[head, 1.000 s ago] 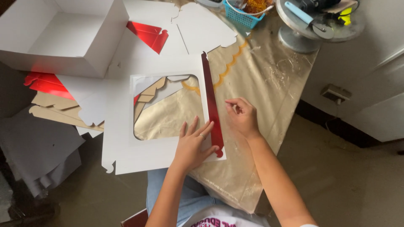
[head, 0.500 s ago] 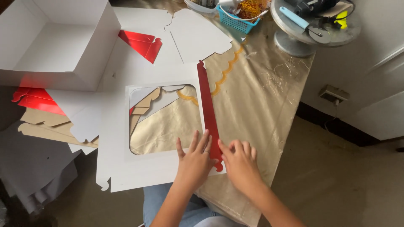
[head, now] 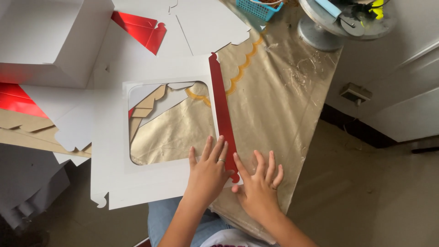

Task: Assemble a red and white cardboard cake box by folding and tucking flaps.

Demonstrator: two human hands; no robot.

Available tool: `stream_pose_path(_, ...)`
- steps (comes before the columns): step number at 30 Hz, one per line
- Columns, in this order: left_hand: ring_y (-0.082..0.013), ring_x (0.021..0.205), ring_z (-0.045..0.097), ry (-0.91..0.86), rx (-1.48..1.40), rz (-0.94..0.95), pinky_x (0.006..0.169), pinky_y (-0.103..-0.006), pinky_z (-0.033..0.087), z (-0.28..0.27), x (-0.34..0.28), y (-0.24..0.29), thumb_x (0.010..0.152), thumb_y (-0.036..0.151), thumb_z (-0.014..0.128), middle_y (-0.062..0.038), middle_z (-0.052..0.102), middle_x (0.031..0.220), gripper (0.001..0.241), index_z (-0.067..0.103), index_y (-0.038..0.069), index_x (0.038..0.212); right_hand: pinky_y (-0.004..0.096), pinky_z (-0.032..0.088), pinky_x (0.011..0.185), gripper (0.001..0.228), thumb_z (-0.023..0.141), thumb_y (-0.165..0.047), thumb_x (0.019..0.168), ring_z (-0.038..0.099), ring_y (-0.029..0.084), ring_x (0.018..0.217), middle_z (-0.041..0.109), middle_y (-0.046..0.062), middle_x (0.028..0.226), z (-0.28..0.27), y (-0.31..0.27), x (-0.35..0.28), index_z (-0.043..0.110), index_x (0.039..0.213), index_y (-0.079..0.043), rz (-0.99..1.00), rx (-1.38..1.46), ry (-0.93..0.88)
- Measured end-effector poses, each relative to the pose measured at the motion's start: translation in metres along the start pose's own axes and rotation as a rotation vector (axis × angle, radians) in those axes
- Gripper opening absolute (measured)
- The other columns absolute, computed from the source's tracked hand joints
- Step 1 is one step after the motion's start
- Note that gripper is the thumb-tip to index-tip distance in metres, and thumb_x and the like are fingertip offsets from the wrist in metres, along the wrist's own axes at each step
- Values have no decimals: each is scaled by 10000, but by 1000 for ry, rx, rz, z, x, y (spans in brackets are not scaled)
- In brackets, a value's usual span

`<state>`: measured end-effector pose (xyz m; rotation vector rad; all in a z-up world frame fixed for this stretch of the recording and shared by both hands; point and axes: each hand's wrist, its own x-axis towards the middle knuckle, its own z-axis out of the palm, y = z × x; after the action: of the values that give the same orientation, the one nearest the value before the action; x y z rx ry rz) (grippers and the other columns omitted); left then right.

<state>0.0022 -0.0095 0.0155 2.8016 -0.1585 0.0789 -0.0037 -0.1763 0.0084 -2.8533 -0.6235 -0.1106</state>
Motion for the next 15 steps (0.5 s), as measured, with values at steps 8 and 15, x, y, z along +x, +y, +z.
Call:
stream_pose_path(8,-300,1510,233,66,2,29,1124,-699,171,15,-5,-5,882,411,651,-67,300,1633,742,444,62,1503,765,71,1062,748,568,-554,863,53,549,1466,181,255,1589,18,3,34,366,1556,-357,32,-39,-1)
stream_pose_path(15,-295,1536,184,63,-55,26,1157,-679,115,19,-8,-8,924,383,601,-40,281,1660,640,456,107,1482,773,35,1086,650,397,-657,974,2,571,1487,119,267,1647,23,2,82,396,1552,-359,16,-71,24)
